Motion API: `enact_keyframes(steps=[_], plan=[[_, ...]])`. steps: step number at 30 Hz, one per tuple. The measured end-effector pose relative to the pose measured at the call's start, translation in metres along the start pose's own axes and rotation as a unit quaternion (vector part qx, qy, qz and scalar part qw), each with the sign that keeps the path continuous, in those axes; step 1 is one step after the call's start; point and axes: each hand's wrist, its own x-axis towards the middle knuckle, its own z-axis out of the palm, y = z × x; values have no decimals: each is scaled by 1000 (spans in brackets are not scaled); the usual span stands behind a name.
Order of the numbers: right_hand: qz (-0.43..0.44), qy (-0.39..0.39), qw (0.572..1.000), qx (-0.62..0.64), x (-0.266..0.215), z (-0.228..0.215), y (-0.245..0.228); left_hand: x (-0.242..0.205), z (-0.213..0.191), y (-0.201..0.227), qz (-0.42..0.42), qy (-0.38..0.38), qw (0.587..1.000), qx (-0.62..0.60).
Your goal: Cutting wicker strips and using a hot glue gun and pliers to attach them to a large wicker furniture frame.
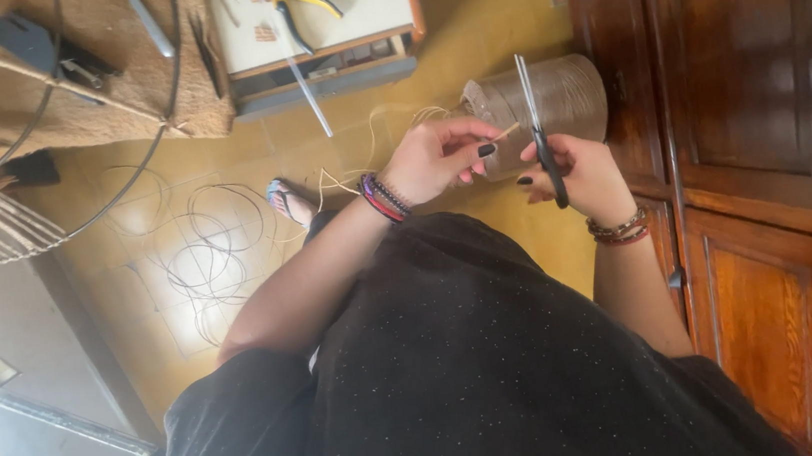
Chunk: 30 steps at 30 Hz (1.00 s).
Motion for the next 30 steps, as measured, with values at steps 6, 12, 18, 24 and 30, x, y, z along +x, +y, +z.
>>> enact_keyframes(steps=[6, 12, 18, 24, 30], plan=[[-36, -93, 984, -146, 38, 32, -27, -25, -33, 14, -14, 85, 996, -16], [-115, -146, 975, -125, 102, 122, -46, -72, -99, -13, 46, 189, 974, -116], [-133, -189, 952, -202, 179, 248, -91, -128, -176, -29, 121, 292, 930, -188], [-203, -98, 913, -340, 307, 389, -44, -191, -255, -20, 106, 346, 912, -192], [-269, 85, 842, -459, 421, 492, -9, -241, -325, 2, 68, 343, 920, -176]])
